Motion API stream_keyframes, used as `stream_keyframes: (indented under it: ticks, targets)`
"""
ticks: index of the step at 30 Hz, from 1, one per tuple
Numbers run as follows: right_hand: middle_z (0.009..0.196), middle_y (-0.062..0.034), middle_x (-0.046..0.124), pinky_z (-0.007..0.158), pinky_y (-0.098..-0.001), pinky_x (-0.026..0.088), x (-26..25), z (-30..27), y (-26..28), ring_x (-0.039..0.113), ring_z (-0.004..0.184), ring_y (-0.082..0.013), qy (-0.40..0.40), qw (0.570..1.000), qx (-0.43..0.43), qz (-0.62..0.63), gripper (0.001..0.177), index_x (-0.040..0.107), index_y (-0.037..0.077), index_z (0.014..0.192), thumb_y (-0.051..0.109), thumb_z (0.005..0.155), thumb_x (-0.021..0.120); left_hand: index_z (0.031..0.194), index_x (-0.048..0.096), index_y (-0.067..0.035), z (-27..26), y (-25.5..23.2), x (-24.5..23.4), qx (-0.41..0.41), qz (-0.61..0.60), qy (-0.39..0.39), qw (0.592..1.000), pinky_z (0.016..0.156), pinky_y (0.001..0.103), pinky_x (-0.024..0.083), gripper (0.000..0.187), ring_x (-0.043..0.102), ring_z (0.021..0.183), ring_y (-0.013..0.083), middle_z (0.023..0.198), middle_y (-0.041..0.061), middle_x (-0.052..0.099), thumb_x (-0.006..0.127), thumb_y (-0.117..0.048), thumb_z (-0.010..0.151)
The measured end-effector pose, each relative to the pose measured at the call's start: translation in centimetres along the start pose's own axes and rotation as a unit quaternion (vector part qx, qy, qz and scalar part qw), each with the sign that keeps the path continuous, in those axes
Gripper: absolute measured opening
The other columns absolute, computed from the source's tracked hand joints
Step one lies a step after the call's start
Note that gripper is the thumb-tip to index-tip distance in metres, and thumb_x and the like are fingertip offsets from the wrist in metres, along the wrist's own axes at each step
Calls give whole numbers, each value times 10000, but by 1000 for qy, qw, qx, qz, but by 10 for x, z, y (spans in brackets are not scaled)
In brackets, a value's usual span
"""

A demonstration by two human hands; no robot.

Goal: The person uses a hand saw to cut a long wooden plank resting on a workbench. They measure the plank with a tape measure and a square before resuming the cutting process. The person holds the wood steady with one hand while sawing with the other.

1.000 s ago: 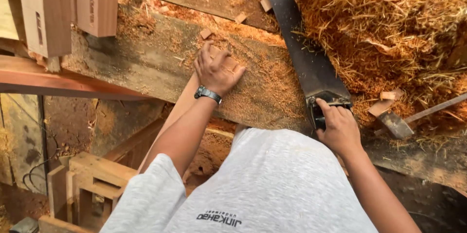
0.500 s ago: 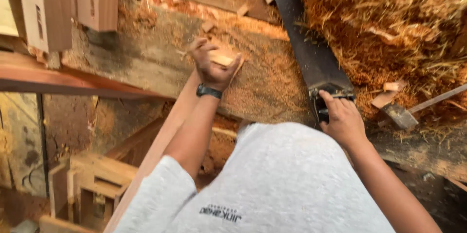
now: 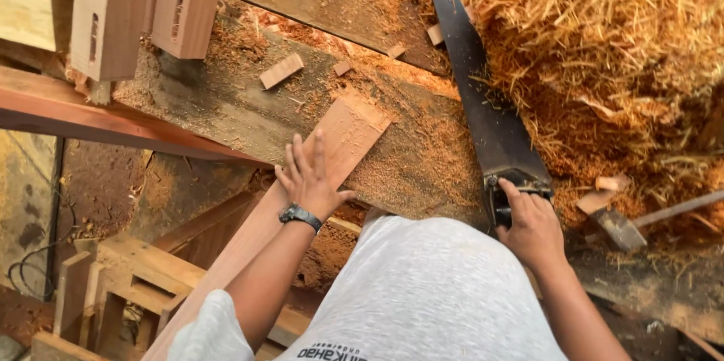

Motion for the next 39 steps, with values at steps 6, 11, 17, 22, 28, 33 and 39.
stream_keyframes:
  ticks: [6,11,17,22,28,33,39]
  targets:
    - [940,-146,648,857,-467,500,-18,5,3,589,914,-363,13,994,-11,105,1023,415,163,1605,176,637,747,1646,-138,-392,15,16,1,-44,8,130,990,1203,593,199,1437,169,1512,389,1677,239,98,927,-435,682]
    - [947,-130,677,882,-451,509,-13,6,-3,611,921,-347,43,993,-12,110,1012,408,155,1608,202,656,748,1668,-24,-381,25,23,-31,-29,-65,200,977,1192,639,233,1401,252,1505,395,1661,183,170,921,-389,634]
    - [1176,-186,717,850,-484,514,-20,-15,-16,673,998,-381,14,985,-8,172,1016,400,122,1611,217,692,821,1670,5,-358,31,24,-39,-22,-104,230,967,1212,662,221,1385,286,1488,390,1649,182,182,917,-323,628]
    - [976,-176,703,652,-346,512,-102,-39,-4,585,622,-207,-204,914,41,349,726,615,-76,1474,162,801,749,1669,13,-366,20,20,-14,-15,-87,171,981,1205,675,152,1337,187,1535,404,1667,197,179,924,-514,702]
    - [826,-116,720,555,-260,445,-139,-35,6,582,548,-157,-75,889,144,427,776,639,22,1472,490,861,536,1616,-139,-439,8,24,34,-31,-5,55,998,1241,667,-40,1260,-123,1594,305,1747,100,-143,696,-839,762]
    - [1305,-200,724,964,-301,581,-68,-3,7,767,1098,-232,-125,872,-110,461,594,634,-7,1372,327,885,702,1634,127,-263,23,-11,14,-112,-107,-85,984,1249,666,5,943,50,1603,293,1746,60,143,366,-793,892]
    - [915,-90,737,424,-166,602,-54,-1,23,673,517,-59,-99,822,-244,504,568,505,-52,1427,259,985,684,1379,653,-234,88,-54,48,-243,-144,-331,900,1235,666,-27,923,315,1531,314,1528,45,567,26,-756,948]
Point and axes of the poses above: each hand's wrist, its own z-axis towards the middle knuckle, its own x-axis out of the palm, y = z × x, the point moved 4 cm from there along z, towards the middle knuckle
